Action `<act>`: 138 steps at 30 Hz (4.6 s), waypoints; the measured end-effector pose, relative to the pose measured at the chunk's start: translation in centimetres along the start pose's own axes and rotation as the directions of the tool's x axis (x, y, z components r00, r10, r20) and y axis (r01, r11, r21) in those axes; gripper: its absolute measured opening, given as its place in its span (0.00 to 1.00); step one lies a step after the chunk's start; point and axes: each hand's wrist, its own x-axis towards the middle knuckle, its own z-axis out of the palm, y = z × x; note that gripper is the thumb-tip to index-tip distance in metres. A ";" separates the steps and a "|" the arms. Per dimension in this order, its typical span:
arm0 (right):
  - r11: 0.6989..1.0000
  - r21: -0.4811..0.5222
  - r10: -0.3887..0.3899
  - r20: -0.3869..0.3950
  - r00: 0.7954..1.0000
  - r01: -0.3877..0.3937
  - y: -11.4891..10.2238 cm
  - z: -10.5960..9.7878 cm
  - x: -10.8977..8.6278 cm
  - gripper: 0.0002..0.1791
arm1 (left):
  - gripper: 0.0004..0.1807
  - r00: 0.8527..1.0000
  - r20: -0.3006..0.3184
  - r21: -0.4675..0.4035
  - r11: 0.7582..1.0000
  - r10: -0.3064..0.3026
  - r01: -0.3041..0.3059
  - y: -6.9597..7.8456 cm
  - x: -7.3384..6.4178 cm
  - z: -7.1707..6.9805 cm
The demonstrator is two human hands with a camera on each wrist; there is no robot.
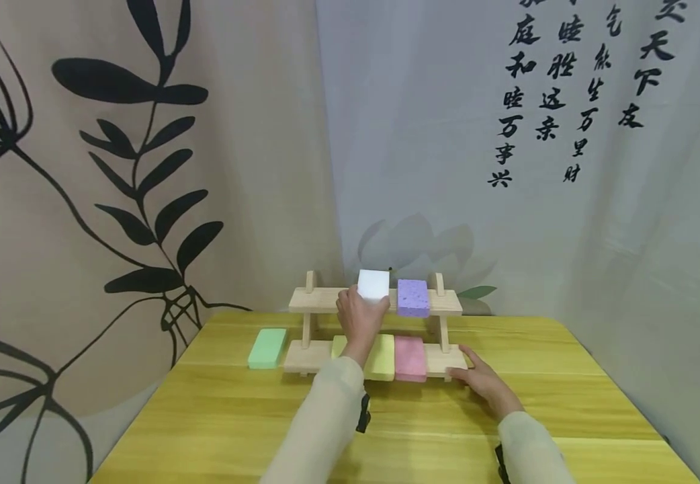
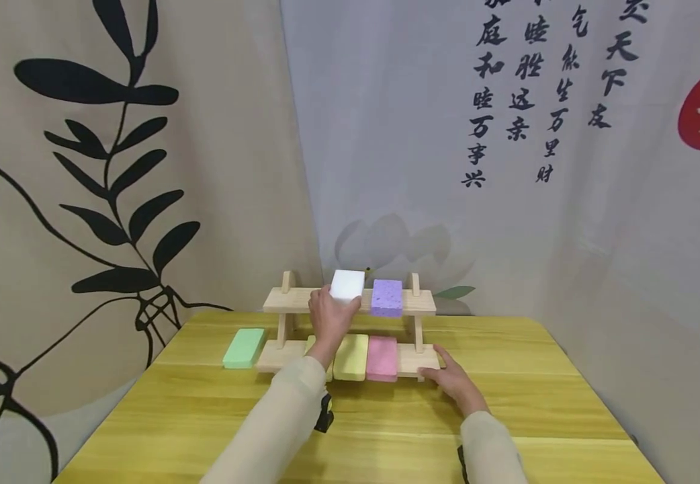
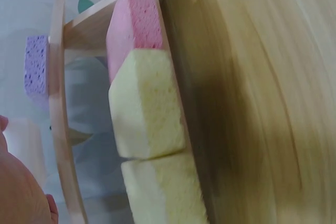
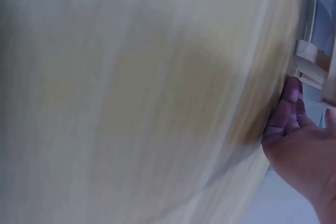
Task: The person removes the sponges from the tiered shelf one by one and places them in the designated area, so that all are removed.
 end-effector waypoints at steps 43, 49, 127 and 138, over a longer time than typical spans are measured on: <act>0.998 -0.046 -0.030 0.005 1.000 0.030 -0.4 0.1 -0.2 0.52 | 0.41 1.000 -0.015 -0.048 0.999 0.012 -0.012 -8.6 10.5 -18.0; 0.999 -0.046 -0.025 0.009 1.000 0.026 -0.3 0.0 0.0 0.53 | 0.41 1.000 0.001 -0.017 0.999 -0.029 0.029 -11.8 10.4 -19.1; 0.999 -0.049 -0.002 -0.048 0.999 -0.001 -0.6 0.4 -0.1 0.48 | 0.59 0.916 0.312 0.214 0.958 -0.252 0.190 -26.7 5.9 -20.1; 0.998 -0.064 -0.022 -0.032 0.999 0.020 -0.8 0.5 -0.3 0.47 | 0.53 0.961 0.206 0.169 0.974 -0.185 0.151 -23.6 8.4 -20.2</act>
